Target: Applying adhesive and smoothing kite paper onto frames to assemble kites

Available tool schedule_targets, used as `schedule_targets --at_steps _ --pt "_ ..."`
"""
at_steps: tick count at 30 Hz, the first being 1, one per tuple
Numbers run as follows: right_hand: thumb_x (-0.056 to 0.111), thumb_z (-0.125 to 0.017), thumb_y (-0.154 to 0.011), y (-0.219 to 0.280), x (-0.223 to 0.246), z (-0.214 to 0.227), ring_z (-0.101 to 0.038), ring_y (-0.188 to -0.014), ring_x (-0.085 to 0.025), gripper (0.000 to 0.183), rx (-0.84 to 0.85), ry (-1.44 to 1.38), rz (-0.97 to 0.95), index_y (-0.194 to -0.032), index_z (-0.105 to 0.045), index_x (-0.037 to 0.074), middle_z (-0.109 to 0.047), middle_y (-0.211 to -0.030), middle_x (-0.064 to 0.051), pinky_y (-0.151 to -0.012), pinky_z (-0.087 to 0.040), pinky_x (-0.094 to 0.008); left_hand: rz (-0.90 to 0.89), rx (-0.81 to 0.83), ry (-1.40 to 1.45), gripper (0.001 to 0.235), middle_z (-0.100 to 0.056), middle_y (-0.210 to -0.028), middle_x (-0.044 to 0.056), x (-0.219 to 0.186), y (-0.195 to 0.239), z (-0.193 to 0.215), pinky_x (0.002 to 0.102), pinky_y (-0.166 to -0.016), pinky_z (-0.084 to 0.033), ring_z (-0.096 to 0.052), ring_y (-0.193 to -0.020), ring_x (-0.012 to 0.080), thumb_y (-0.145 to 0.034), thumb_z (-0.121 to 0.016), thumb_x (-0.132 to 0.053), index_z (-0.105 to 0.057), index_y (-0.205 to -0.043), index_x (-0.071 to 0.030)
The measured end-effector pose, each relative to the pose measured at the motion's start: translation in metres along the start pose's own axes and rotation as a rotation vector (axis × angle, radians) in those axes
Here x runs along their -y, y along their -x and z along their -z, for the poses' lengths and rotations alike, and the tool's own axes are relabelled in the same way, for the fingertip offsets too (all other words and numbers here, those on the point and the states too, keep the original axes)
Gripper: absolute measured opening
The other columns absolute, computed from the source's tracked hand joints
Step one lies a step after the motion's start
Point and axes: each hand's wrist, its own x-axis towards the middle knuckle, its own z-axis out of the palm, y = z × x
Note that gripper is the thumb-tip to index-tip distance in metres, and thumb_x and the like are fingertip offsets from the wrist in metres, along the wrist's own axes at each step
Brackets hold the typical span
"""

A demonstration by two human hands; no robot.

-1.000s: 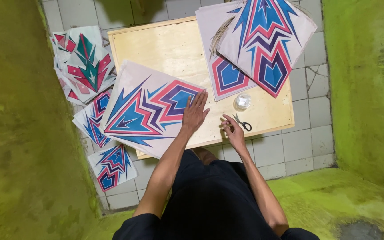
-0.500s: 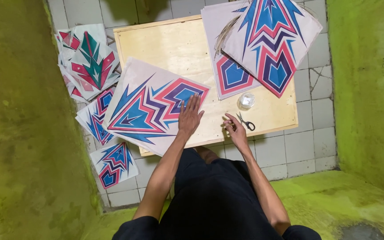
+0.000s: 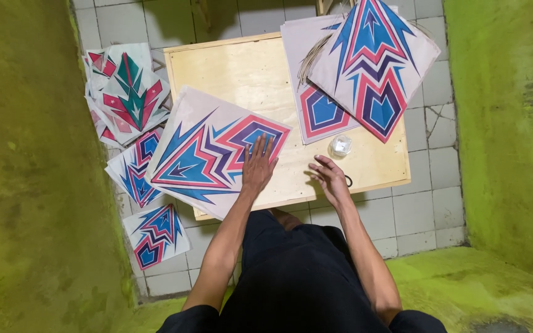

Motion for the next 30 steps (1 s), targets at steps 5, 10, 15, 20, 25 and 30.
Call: schedule_targets --at_steps 5,10,15,20,25,30 --pt "-0.001 -0.053 -0.096 0.003 0.008 0.0 -0.064 -0.121 -0.029 0.036 0.038 -0.01 0.005 -0.13 -0.057 0.005 -0.054 -0.139 -0.008 -0.088 -0.059 -0.032 -0.003 -0.001 -0.001 0.067 -0.013 -0.172 0.006 0.001 0.004 0.006 0.054 -0.127 -0.003 -0.01 -0.159 0.0236 -0.106 -0.038 -0.048 -0.018 -0.165 -0.022" --pt "-0.003 -0.052 -0.094 0.008 0.008 0.011 -0.065 -0.119 -0.03 0.032 0.035 0.017 0.02 -0.124 -0.058 0.007 -0.056 -0.134 -0.006 -0.088 -0.058 -0.033 -0.019 0.017 0.018 0.066 -0.012 -0.173 0.003 0.004 0.011 0.005 0.056 -0.126 0.0 -0.01 -0.159 0.0235 -0.107 -0.036 -0.048 -0.017 -0.165 -0.024" --pt "-0.011 -0.052 -0.089 0.01 0.009 0.013 -0.066 -0.117 -0.031 0.025 0.04 -0.08 0.002 -0.104 -0.057 0.01 -0.061 -0.127 -0.004 -0.088 -0.058 -0.036 -0.035 -0.023 0.096 0.06 -0.013 -0.172 0.002 -0.001 0.027 0.001 0.056 -0.126 -0.004 -0.013 -0.158 0.0257 -0.109 -0.038 -0.04 -0.019 -0.164 -0.025" --pt "-0.006 -0.058 -0.09 0.016 0.015 0.004 -0.067 -0.115 -0.028 0.027 -0.001 0.151 0.063 -0.113 -0.057 0.009 -0.059 -0.129 -0.006 -0.083 -0.058 -0.031 -0.006 -0.07 0.22 0.058 -0.019 -0.171 0.007 -0.005 0.055 0.004 0.059 -0.124 -0.01 -0.016 -0.157 0.0306 -0.109 -0.041 -0.033 -0.025 -0.163 -0.02" --pt "0.004 -0.075 -0.09 0.022 0.035 0.007 -0.064 -0.114 -0.036 0.035 -0.341 1.009 0.377 -0.123 -0.069 0.014 -0.06 -0.122 -0.013 -0.086 -0.056 -0.042 0.005 -0.171 0.226 0.055 -0.029 -0.167 0.01 -0.003 0.076 -0.011 0.056 -0.123 -0.016 -0.023 -0.154 0.0316 -0.109 -0.046 -0.028 -0.033 -0.161 -0.016" --pt "0.0 -0.065 -0.093 0.026 0.053 0.008 -0.058 -0.121 -0.039 0.05 -0.336 1.391 0.399 -0.142 -0.06 0.008 -0.051 -0.127 -0.018 -0.101 -0.052 -0.051 -0.051 -0.089 0.65 0.039 -0.066 -0.127 0.009 -0.032 0.048 -0.025 0.047 -0.108 -0.046 -0.064 -0.122 0.0295 -0.105 -0.051 -0.02 -0.057 -0.144 -0.017"
